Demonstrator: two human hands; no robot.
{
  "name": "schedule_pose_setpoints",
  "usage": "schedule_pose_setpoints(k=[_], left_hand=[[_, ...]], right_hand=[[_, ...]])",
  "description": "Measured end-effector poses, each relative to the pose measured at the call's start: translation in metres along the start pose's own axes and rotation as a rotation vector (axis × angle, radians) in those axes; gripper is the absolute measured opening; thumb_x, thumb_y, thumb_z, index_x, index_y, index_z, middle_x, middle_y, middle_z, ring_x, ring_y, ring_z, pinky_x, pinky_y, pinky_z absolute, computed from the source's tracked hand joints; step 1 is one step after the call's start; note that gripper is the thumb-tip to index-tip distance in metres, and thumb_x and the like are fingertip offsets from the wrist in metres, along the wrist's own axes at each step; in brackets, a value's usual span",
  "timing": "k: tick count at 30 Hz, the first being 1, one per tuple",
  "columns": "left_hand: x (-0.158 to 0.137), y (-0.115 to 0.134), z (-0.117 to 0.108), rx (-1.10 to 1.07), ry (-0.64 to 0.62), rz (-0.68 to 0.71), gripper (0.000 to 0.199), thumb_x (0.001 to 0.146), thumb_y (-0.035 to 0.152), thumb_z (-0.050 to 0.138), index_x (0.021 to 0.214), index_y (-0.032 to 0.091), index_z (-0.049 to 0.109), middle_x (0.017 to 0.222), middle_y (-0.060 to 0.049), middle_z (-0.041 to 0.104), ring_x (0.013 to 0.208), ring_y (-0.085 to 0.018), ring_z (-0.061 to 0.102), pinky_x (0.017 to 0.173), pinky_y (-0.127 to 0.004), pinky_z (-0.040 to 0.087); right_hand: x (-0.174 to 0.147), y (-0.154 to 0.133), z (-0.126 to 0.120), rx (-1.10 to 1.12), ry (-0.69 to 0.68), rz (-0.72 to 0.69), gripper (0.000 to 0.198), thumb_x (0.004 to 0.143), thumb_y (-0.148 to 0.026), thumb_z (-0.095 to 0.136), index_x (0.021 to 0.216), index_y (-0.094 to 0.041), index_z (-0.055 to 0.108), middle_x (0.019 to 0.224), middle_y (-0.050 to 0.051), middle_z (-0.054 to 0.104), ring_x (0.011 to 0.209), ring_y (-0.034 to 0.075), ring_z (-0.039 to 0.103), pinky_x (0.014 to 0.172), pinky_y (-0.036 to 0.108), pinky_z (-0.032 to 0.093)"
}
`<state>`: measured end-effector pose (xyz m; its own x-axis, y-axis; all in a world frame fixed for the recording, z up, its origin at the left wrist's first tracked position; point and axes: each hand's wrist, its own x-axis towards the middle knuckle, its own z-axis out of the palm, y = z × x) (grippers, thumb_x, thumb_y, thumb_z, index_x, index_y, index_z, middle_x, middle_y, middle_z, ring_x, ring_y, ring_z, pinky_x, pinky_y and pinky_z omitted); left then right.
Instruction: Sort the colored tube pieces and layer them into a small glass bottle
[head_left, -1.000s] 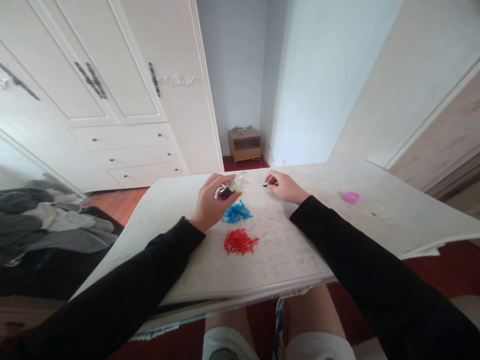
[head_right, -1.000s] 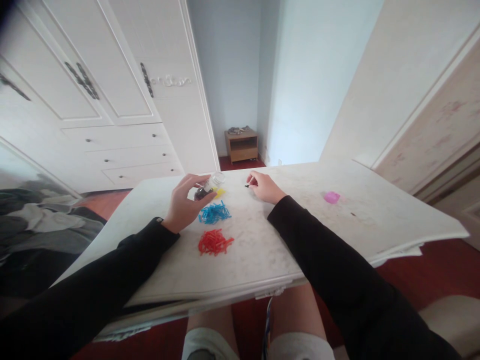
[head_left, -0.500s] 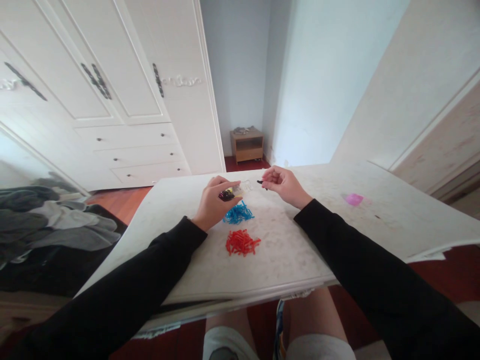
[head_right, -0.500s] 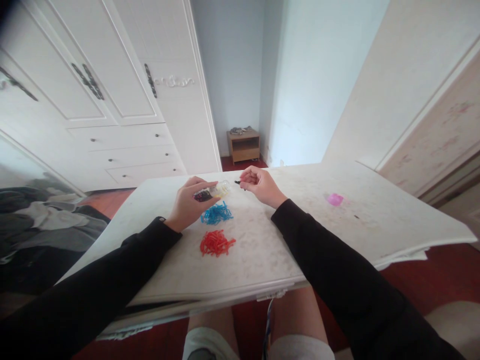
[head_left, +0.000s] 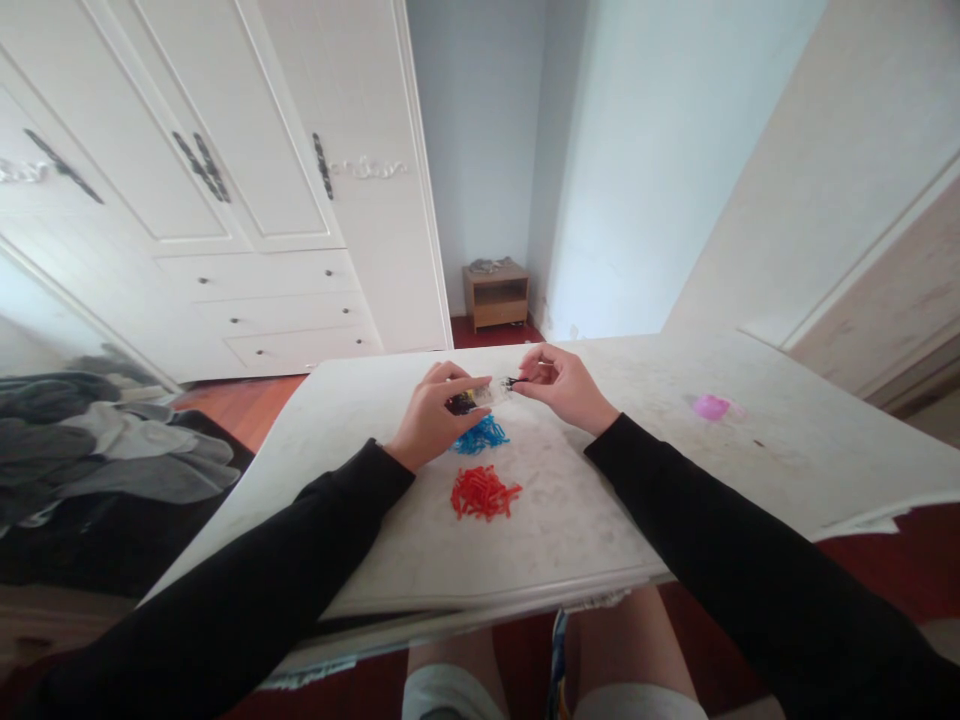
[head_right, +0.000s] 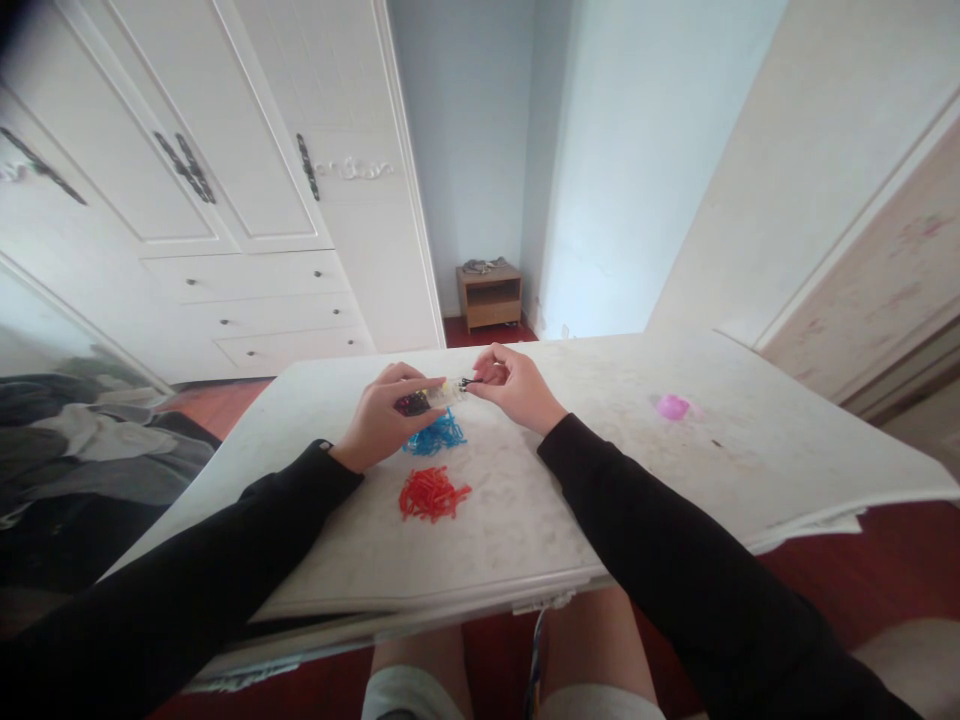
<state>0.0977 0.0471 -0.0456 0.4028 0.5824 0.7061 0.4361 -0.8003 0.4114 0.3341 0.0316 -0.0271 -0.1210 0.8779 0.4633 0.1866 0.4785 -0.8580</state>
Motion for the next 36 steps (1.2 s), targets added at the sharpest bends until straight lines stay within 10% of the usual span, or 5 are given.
schedule_pose_setpoints(k=[36], left_hand=[[0.001,0.007,-0.002,-0.035,0.047,-0.008,0.038,0.081,0.027,0.082,0.118,0.021,0.074,0.097,-0.004,0.067,0.088,-0.018,0.064,0.084,-0.034,0.054]], right_hand=[[-0.005,-0.010,0.004,0.032,0.071,-0.106,0.017,0.079,-0.032,0.078,0.085,-0.021,0.067,0.084,0.003,0.075,0.082,0.020,0.073,0.082,0.037,0.059]])
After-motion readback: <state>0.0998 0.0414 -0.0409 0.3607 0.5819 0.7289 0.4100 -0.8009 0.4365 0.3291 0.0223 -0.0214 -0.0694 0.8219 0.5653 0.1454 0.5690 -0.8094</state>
